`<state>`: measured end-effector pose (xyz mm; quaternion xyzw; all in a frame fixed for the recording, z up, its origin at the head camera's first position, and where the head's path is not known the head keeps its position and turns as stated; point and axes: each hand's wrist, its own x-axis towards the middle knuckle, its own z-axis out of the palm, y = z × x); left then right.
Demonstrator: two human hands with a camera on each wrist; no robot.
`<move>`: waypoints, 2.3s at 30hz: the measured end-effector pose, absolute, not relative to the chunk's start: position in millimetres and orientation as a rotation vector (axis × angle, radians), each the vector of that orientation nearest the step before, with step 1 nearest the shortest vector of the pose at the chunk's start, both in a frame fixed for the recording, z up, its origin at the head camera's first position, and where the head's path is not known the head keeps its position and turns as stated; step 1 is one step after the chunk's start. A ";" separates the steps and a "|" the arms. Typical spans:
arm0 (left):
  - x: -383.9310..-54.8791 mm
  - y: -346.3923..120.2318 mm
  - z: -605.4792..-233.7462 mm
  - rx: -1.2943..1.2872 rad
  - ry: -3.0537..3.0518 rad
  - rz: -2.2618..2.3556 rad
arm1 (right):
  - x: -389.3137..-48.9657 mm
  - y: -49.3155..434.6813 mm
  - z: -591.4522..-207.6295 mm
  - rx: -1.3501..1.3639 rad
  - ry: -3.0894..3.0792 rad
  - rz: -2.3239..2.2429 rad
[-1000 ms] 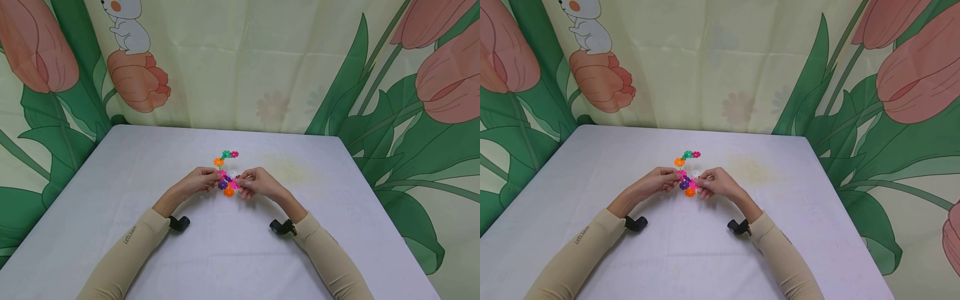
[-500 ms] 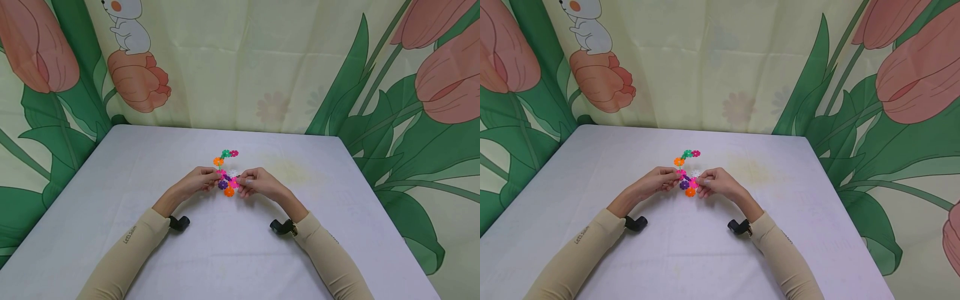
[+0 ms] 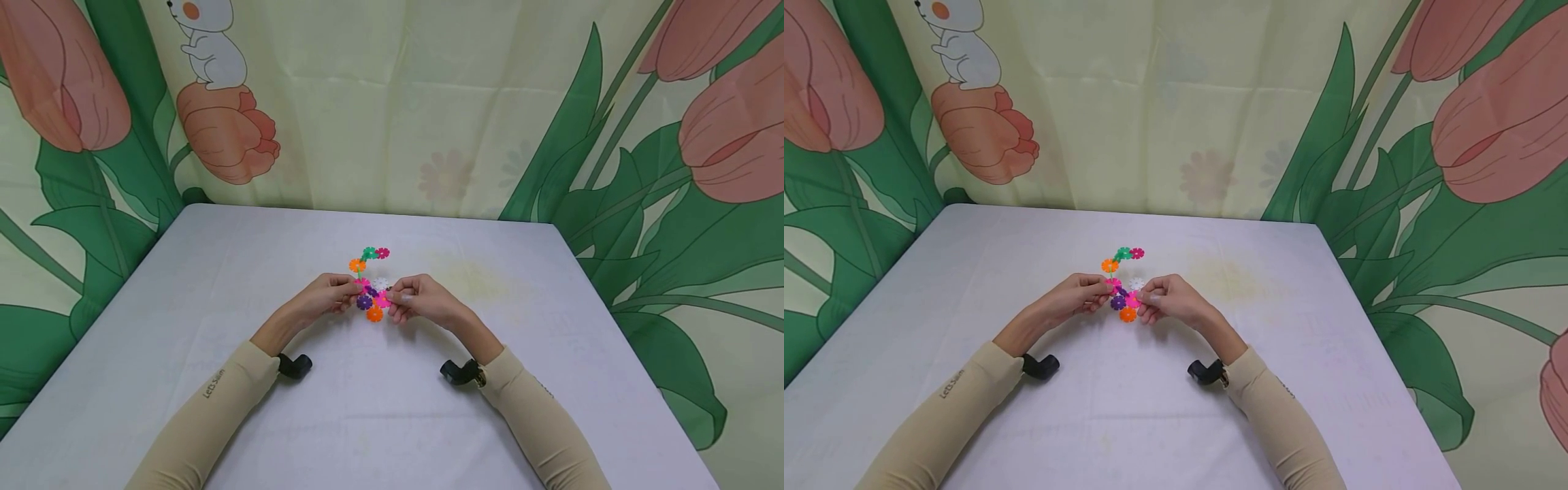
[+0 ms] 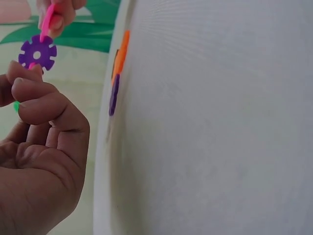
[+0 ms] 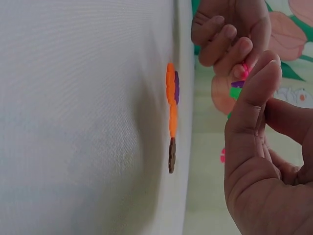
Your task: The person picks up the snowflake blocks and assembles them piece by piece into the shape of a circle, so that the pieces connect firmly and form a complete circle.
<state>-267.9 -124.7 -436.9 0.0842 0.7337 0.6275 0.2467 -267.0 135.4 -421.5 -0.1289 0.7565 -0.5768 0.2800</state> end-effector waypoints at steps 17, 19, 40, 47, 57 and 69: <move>-268.9 -123.6 -439.9 0.179 2.004 1.709 | -268.5 132.6 -425.1 -0.354 2.025 -1.535; -268.8 -123.2 -441.2 0.184 1.998 1.711 | -268.3 132.7 -425.7 -0.360 2.020 -1.536; -269.5 -121.8 -445.6 0.194 1.948 1.760 | -265.6 131.9 -426.7 -0.358 1.997 -1.580; -269.3 -120.2 -448.0 0.186 1.946 1.788 | -265.7 132.1 -427.3 -0.332 2.006 -1.604; -271.0 -119.7 -446.7 0.158 1.973 1.773 | -266.5 130.2 -426.5 -0.306 1.996 -1.619; -263.9 -113.0 -441.7 0.244 1.914 1.706 | -259.9 122.2 -428.4 -0.307 1.996 -1.736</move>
